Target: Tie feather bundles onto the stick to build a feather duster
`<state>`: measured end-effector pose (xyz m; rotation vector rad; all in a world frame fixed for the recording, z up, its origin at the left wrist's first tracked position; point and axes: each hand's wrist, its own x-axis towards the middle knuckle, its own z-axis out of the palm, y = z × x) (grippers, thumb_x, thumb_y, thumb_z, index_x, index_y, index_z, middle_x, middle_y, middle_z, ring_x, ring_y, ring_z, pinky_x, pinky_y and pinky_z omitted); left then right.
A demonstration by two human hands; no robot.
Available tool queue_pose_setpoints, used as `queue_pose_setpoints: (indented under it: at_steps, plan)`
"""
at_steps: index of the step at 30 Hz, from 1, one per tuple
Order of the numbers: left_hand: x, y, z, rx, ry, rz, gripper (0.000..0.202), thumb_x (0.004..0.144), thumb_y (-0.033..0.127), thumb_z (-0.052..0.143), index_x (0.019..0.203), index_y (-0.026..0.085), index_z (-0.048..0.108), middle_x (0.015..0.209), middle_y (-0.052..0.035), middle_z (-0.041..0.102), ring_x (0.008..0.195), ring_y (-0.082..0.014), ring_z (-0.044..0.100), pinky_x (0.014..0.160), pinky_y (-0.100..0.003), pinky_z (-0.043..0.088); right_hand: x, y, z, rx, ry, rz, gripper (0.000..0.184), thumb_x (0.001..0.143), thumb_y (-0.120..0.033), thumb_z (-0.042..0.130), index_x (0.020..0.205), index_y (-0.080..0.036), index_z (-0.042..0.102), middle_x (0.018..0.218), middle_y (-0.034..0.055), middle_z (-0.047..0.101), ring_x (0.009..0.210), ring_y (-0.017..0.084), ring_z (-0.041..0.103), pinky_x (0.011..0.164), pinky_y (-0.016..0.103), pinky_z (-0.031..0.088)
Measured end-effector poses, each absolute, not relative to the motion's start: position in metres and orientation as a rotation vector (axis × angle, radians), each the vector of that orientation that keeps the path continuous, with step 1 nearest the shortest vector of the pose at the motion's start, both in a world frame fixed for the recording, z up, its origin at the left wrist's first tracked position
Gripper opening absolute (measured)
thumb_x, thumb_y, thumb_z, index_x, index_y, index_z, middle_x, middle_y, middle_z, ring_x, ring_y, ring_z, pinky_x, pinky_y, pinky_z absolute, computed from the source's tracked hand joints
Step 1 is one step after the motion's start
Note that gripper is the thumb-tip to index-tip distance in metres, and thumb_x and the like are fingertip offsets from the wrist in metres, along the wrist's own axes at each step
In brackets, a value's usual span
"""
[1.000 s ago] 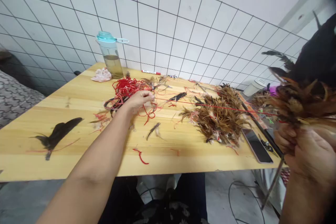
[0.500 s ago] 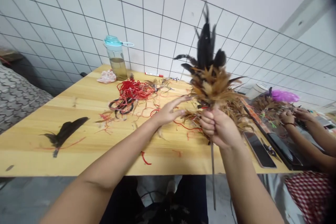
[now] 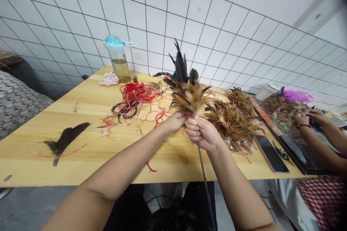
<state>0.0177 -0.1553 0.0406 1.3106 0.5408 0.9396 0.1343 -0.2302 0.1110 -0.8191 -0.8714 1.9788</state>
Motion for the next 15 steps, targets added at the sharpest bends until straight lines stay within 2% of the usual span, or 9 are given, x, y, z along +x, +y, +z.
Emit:
queue_pose_setpoints:
  at_steps: [5, 8, 11, 13, 15]
  plan:
    - [0.016, -0.152, 0.041, 1.694, 0.647, 1.031, 0.021, 0.083, 0.035, 0.058, 0.084, 0.015, 0.066, 0.075, -0.0015, 0.065, 0.072, -0.0135, 0.056, 0.071, -0.026, 0.045, 0.159, -0.215, 0.089, -0.912, -0.741, 1.824, 0.041, 0.084, -0.032, 0.063, 0.062, -0.020, 0.031, 0.053, -0.0099, 0.019, 0.044, 0.004, 0.006, 0.034, 0.013, 0.008]
    - [0.019, -0.157, 0.041, 1.891, 0.768, 1.052, 0.017, 0.083, 0.030, 0.057, 0.081, 0.015, 0.065, 0.067, -0.0004, 0.061, 0.065, -0.0128, 0.054, 0.065, -0.025, 0.043, 0.164, -0.208, 0.073, -1.021, -0.712, 1.706, 0.043, 0.085, -0.041, 0.061, 0.061, -0.020, 0.033, 0.050, -0.0107, 0.023, 0.042, 0.003, 0.008, 0.034, 0.014, 0.007]
    - [0.026, -0.163, 0.037, 1.928, 0.839, 1.097, 0.014, 0.082, 0.027, 0.058, 0.083, 0.015, 0.066, 0.074, -0.0031, 0.066, 0.069, -0.0139, 0.058, 0.066, -0.025, 0.044, 0.160, -0.201, 0.058, -1.149, -0.740, 1.522, 0.044, 0.084, -0.053, 0.059, 0.064, -0.021, 0.037, 0.048, -0.0108, 0.027, 0.039, 0.003, 0.011, 0.035, 0.015, 0.007]
    - [0.030, -0.164, 0.034, 1.840, 0.867, 1.107, 0.017, 0.083, 0.029, 0.058, 0.086, 0.015, 0.066, 0.081, -0.0048, 0.068, 0.072, -0.0143, 0.059, 0.066, -0.025, 0.044, 0.156, -0.195, 0.049, -1.247, -0.795, 1.363, 0.044, 0.084, -0.056, 0.056, 0.064, -0.022, 0.037, 0.048, -0.0105, 0.027, 0.039, 0.004, 0.015, 0.036, 0.017, 0.011]
    - [0.034, -0.164, 0.033, 1.731, 0.909, 1.090, 0.020, 0.083, 0.034, 0.058, 0.084, 0.015, 0.065, 0.078, -0.0041, 0.067, 0.069, -0.0138, 0.058, 0.064, -0.025, 0.043, 0.152, -0.189, 0.042, -1.367, -0.896, 1.139, 0.042, 0.085, -0.055, 0.052, 0.063, -0.023, 0.037, 0.048, -0.0087, 0.030, 0.041, 0.007, 0.023, 0.039, 0.020, 0.020]
